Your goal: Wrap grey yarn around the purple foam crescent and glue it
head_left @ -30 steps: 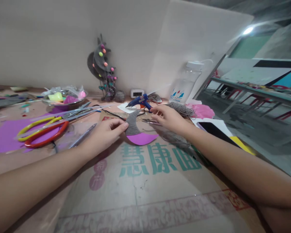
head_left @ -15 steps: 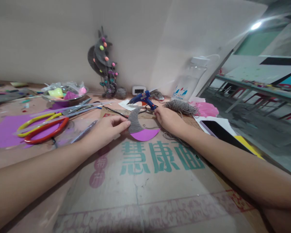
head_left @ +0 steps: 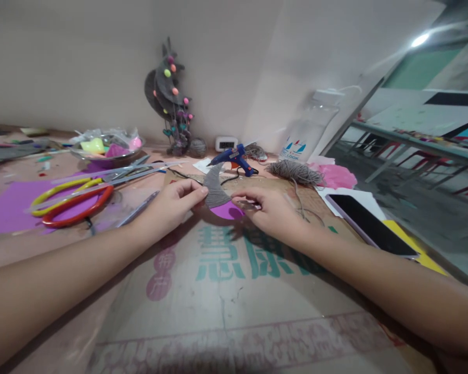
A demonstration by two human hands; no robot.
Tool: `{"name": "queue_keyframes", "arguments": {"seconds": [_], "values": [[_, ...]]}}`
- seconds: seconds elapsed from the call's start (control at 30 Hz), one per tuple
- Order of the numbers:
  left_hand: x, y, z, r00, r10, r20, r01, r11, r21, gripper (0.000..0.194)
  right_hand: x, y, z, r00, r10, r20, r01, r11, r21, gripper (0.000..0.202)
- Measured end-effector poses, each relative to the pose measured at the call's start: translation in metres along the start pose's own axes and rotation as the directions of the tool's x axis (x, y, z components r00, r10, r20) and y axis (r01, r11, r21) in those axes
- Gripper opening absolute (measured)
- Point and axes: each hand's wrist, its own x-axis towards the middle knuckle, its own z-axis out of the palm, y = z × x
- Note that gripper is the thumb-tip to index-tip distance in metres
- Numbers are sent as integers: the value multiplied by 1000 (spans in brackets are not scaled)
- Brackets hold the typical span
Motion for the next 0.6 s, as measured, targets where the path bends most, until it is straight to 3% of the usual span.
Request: {"name": "queue_keyframes", "arguments": {"seconds": [0.1,0.23,0.37,0.43,0.5,0.6], "values": [[1,-2,0,999,-15,30,15,1000,-10,26,4,7,1,993,72,98,-69,997,-30,13],[1,-6,-2,995,48,83,-46,998,-30,33,9,5,-5,973,95,212,-108,993,49,25],[0,-9,-2,992,-23,126,10,995,104,41,11,2,-13,943,67,325,-98,992,82,25],[1,-9,-2,993,-26,117,9,989,145,43,12,2,-18,972,75,222,-87,995,45,21],[2,-9,-2,995,11,100,-25,990,142,42,14,1,-26,997,66,38,-66,998,7,24],[3,-9,-1,993,38,109,-51,991,122,40,16,-4,-37,991,-43,-123,39,999,-35,26]]}}
